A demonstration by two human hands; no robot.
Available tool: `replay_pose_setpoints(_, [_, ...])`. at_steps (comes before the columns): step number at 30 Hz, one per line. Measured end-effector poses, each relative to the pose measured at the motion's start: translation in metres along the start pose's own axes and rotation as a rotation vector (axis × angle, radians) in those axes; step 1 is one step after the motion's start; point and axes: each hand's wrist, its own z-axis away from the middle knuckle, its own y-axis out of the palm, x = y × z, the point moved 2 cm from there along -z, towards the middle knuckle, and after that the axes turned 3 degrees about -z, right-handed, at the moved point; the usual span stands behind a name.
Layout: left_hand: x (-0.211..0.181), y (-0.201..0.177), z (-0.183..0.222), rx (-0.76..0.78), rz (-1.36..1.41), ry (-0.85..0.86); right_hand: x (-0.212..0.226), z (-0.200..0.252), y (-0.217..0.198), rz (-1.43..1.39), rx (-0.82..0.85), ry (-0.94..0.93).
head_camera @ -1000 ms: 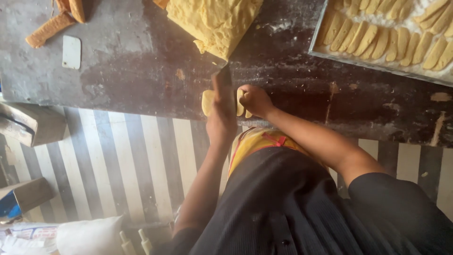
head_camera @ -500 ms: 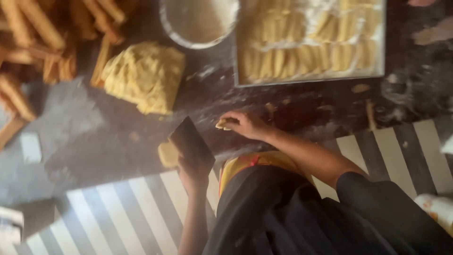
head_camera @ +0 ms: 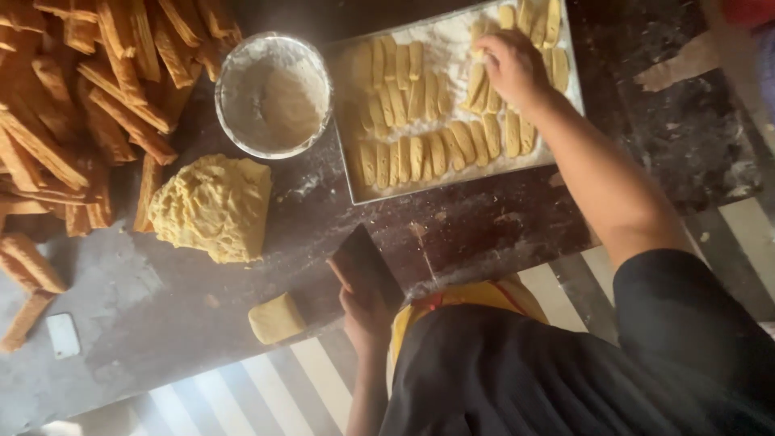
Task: Cutting and arranging shaped dough onto baking trays in a bakery environment.
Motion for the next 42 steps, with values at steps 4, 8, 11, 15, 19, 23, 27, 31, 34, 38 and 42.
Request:
replay_pose_setpoints(4, [-0.003,-0.001,0.012,-0.001,0.002,0.074,0.017,0.034,0.032,-0.024,-0.024,-0.003])
replay_pose_setpoints(8, [0.012,-0.007,0.016,0.001,0.109,0.103,0.121,0.087,0.054,-0.476,0.304,0.372])
replay_pose_setpoints(11, [0.033,-0.024,0.0,-0.023,0.087,0.131,0.203,0.112,0.069,-0.606,0.249,0.204])
replay_pose_setpoints(15, [0.079,-0.068,-0.029,-0.008,-0.006,0.077,0.315,0.123,0.081,-0.796,0.427,0.329])
replay_pose_setpoints(19, [0.157,-0.103,-0.069,-0.21,-0.037,0.264,0.386,0.152,0.149,-0.938,0.515,0.276])
replay_pose_setpoints(23, [0.16,-0.143,-0.065,-0.226,-0.498,0.501,0.444,0.17,0.195,-0.931,0.674,0.29])
replay_pose_setpoints(27, [0.161,-0.148,-0.06,-0.107,-0.222,0.171,0.48,0.166,0.224,-0.959,0.697,0.329])
replay_pose_setpoints(31, [0.162,-0.134,-0.059,-0.079,-0.163,0.17,0.494,0.157,0.244,-0.8,0.574,0.27])
replay_pose_setpoints(34, [0.155,-0.134,-0.059,-0.18,-0.159,0.292,0.498,0.155,0.245,-0.68,0.539,0.248])
replay_pose_setpoints(38, [0.143,-0.137,-0.061,-0.037,-0.21,0.196,0.499,0.152,0.243,-0.646,0.521,0.182])
replay_pose_setpoints(42, [0.154,-0.114,-0.093,0.014,-0.187,0.165,0.506,0.141,0.227,-0.671,0.557,0.141])
